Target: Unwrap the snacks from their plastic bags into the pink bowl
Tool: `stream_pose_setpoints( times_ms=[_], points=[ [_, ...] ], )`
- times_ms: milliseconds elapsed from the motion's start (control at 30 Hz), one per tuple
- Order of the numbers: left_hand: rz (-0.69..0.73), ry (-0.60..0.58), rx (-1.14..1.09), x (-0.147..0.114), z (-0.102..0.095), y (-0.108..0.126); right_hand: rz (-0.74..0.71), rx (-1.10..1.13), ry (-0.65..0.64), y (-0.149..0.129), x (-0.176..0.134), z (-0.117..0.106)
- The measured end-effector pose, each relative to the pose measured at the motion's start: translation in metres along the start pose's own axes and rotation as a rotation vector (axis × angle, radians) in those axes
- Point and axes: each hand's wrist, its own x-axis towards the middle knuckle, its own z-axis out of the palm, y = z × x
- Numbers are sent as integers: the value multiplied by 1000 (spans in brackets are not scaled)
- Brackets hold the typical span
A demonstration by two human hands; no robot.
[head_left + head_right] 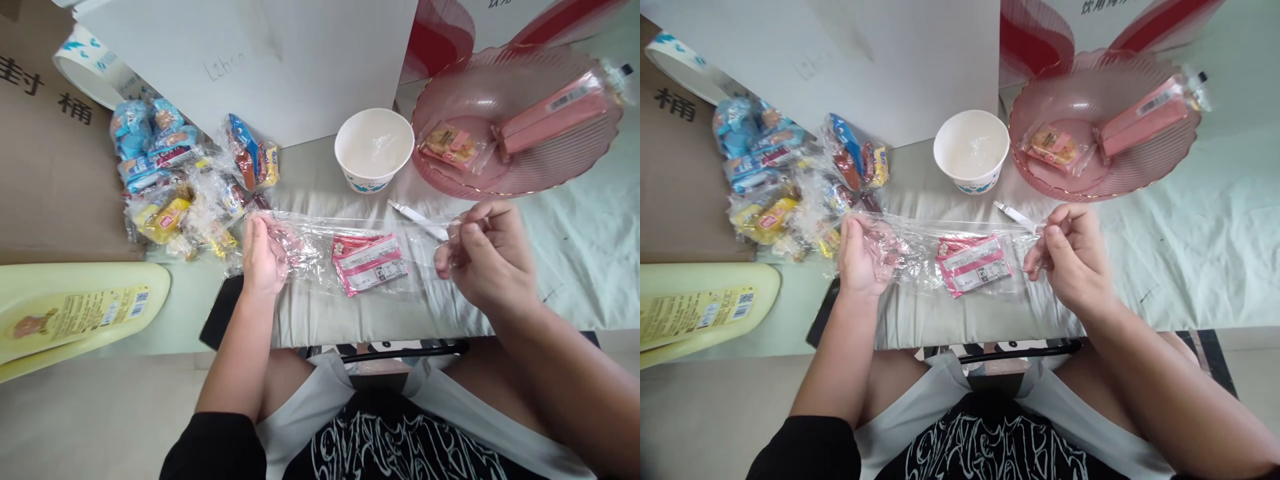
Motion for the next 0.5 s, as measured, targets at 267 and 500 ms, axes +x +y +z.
stream_pose_setpoints(
  times_ms=[267,500],
  points=[
    [465,119,357,-1,-7,-11,196,221,-74,-16,4,-9],
    [1052,-351,994,-27,9,-13,-128,-112,-160,11,1,-14]
  ],
)
